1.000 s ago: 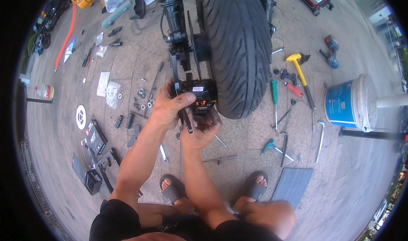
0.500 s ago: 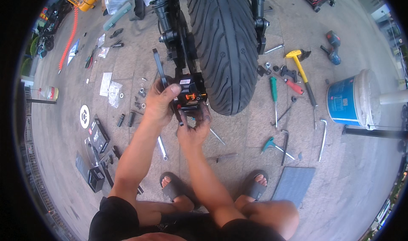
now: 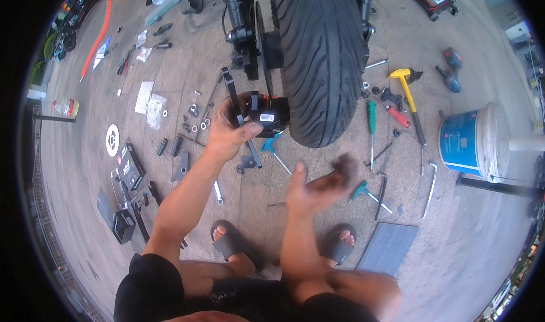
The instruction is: The person assembles a brake caliper onto a mounting bracket and attempts to fit it onto the motorcycle wheel hub. They repeatedly adjust the caliper and bracket, then remove the assembly and reposition the wheel to continue the installation.
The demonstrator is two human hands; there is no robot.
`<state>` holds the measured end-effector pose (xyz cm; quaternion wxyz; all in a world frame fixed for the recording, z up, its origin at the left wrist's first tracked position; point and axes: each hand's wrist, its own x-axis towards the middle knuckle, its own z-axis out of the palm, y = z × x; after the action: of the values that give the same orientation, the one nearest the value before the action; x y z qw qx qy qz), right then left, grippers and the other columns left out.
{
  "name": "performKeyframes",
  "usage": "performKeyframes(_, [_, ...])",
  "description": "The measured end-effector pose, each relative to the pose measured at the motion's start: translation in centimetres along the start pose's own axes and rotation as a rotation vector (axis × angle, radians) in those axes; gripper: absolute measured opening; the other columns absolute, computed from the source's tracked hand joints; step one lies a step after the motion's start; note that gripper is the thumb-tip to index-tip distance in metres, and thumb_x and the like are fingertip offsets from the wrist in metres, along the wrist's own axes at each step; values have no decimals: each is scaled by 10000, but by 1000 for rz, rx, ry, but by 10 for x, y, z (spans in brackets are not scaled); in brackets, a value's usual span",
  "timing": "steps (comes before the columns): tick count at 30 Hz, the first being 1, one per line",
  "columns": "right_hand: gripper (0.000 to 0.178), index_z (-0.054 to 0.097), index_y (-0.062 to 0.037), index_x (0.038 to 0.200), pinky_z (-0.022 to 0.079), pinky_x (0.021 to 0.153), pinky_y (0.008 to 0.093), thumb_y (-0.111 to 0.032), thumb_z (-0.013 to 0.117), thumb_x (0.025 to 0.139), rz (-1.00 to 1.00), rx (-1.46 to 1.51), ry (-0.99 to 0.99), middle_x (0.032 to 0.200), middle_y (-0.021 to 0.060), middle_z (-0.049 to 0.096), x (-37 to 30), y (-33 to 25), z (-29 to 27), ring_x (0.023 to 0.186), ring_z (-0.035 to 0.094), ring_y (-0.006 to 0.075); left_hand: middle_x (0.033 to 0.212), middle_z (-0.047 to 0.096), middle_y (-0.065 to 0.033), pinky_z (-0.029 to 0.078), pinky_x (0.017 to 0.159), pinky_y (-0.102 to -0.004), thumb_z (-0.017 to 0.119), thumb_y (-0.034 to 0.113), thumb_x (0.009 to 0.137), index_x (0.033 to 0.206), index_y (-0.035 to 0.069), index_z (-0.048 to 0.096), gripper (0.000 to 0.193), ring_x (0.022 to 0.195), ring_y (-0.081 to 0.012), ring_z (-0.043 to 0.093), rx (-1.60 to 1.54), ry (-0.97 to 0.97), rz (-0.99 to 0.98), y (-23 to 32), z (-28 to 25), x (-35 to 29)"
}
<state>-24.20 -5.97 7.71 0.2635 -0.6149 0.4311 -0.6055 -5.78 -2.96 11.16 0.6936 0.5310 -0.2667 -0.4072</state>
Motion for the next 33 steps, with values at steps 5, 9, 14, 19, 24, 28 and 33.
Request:
performKeyframes(5, [1149, 127, 42, 1441, 202, 1127, 470, -262, 858, 609, 153, 129, -298, 1446, 246, 240, 47, 14, 17, 1361, 247, 375, 1027, 616, -86, 491, 861, -296, 861, 173, 621, 1129, -47, 519, 651, 952, -145, 586, 41, 46, 28, -9, -1, -3])
performKeyframes(9, [1185, 115, 45, 1442, 179, 1138, 461, -233, 868, 570, 126, -30, -345, 1434, 242, 245, 44, 12, 19, 1357, 248, 365, 1029, 619, -90, 494, 861, -297, 860, 172, 618, 1126, -44, 521, 648, 952, -145, 591, 31, 1, 13, -10, -5, -1])
performKeyframes(14, [1195, 104, 52, 1431, 195, 1127, 455, -249, 867, 561, 153, -35, -348, 1416, 246, 237, 40, 20, 17, 1346, 252, 363, 1039, 622, -89, 496, 862, -296, 861, 175, 618, 1139, -43, 524, 658, 951, -145, 596, -36, -10, -18, -17, -9, 0])
performKeyframes(19, [1226, 62, 58, 1422, 196, 1118, 434, -242, 869, 549, 179, 12, -345, 1410, 234, 215, 34, 29, 17, 1340, 242, 343, 1061, 620, -83, 492, 883, -299, 859, 174, 621, 1179, -37, 516, 688, 973, -146, 599, -75, -47, -45, -25, -15, 3])
performKeyframes(24, [1246, 42, 61, 1422, 175, 1122, 423, -215, 874, 537, 271, 160, -279, 1418, 222, 194, 27, 32, 20, 1350, 214, 327, 1058, 618, -81, 490, 884, -296, 859, 145, 609, 1182, -33, 519, 690, 972, -141, 598, -86, -93, -75, -26, -21, 8])
performKeyframes(28, [1235, 34, 33, 1439, 185, 1127, 424, -176, 874, 558, 274, 182, -261, 1444, 208, 181, 25, 31, 21, 1359, 221, 316, 1117, 598, -121, 476, 942, -332, 871, 279, 565, 1251, -41, 482, 851, 1046, -206, 601, -71, -137, -140, -24, -28, 12])
performKeyframes(33, [1254, 8, -18, 1457, 174, 1136, 454, -201, 869, 563, 272, 204, -265, 1455, 216, 137, 26, 27, 22, 1376, 188, 337, 1097, 609, -114, 483, 932, -327, 877, 263, 555, 1254, -40, 481, 859, 1023, -204, 613, -7, -142, -153, -27, -29, 14])
